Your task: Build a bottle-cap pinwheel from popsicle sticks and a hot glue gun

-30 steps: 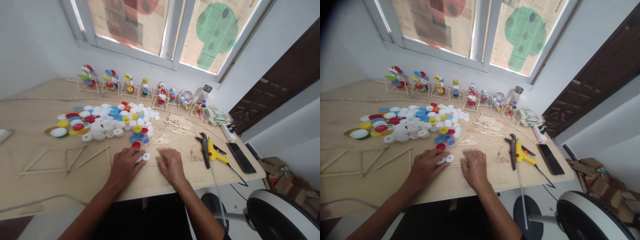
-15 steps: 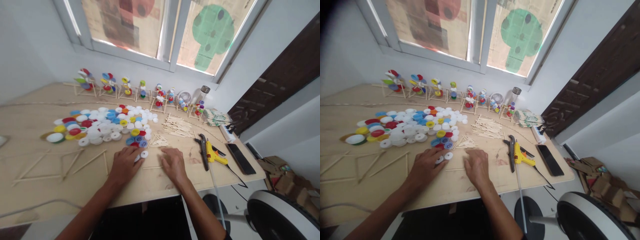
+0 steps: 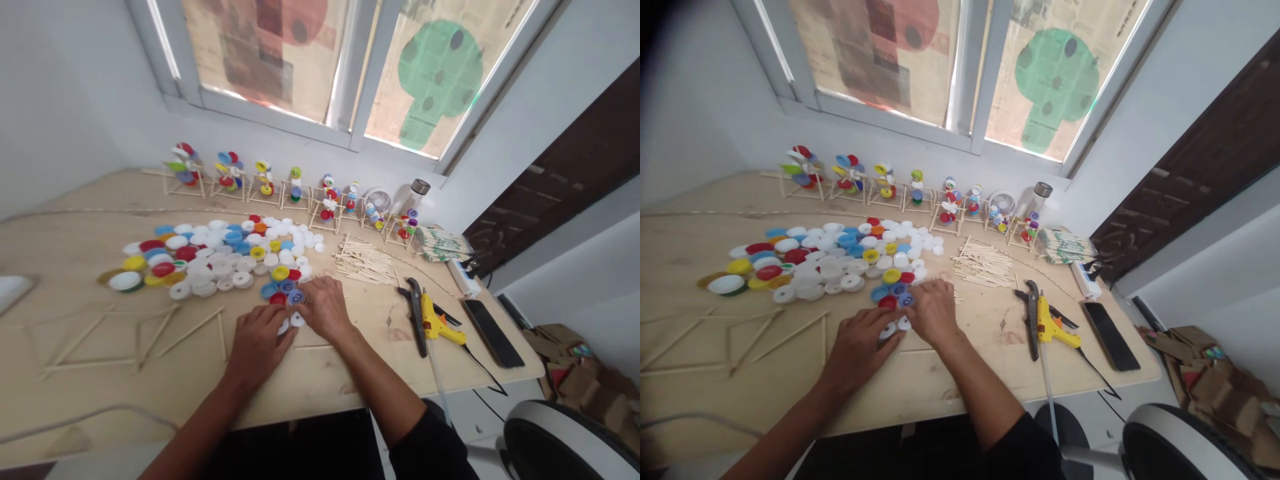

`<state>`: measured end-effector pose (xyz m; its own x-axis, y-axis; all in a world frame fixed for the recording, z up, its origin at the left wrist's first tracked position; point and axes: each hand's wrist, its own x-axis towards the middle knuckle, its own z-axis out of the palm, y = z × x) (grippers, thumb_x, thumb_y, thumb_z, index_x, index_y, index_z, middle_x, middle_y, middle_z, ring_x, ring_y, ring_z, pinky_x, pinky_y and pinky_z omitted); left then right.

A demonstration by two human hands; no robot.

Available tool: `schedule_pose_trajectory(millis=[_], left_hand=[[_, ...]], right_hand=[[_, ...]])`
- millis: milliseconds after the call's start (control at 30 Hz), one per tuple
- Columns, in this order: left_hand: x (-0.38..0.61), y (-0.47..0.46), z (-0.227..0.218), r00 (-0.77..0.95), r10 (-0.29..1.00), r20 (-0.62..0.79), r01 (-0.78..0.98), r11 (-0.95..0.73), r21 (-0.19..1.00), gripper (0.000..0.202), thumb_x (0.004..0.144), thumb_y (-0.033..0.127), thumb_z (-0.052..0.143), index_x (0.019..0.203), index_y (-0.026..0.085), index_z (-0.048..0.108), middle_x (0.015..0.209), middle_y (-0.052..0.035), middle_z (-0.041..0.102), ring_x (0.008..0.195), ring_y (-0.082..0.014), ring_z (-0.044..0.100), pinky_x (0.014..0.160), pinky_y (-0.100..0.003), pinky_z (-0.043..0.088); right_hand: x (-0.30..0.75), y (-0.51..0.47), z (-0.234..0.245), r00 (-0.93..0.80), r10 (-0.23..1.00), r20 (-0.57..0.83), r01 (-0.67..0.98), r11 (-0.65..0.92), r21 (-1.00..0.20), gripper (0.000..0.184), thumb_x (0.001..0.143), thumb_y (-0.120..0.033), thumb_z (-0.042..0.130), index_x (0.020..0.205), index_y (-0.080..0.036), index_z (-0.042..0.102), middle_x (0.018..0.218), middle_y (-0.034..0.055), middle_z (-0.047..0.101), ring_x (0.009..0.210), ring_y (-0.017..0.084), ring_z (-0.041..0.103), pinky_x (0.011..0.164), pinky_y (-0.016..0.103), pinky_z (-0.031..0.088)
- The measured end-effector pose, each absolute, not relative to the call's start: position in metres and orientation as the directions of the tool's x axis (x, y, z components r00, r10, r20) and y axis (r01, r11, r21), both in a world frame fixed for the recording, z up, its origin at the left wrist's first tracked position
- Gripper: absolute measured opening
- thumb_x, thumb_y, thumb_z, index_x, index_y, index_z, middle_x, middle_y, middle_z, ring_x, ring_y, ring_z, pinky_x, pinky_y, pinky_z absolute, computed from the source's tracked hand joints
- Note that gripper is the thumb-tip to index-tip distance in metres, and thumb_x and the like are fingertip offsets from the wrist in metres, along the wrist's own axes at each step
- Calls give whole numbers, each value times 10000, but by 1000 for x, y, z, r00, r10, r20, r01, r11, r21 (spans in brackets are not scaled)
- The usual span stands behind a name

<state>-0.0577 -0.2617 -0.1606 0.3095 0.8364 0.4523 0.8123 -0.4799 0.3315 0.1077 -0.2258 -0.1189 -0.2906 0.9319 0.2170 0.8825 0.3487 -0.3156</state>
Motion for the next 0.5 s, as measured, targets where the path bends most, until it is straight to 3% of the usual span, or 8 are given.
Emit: schedule_pose_trajectory(millis=[367,500], left_hand=[[-56,-261,-159,309,830,464,803,-489,340,260,898,293,523,1031,236,740,1032,-114,776,983,-303,684,815,-437,480],[-57,-263,-158,297,826,480,789,-495,364,265,898,301,530,1065,240,726,1036,-107,776,1004,-304,688,832,-433,486]], right_hand=[[128,-240,-117,-183,937,297,838,306,-451,333,829,-191,758,1152,-267,728,1153,56,759,1098,263,625,966,420,431],[147,-262,-123,-176,950,257,825,285,-488,329,829,-162,734,1136,-279,730,1158,35,763,1108,263,626,985,425,431]])
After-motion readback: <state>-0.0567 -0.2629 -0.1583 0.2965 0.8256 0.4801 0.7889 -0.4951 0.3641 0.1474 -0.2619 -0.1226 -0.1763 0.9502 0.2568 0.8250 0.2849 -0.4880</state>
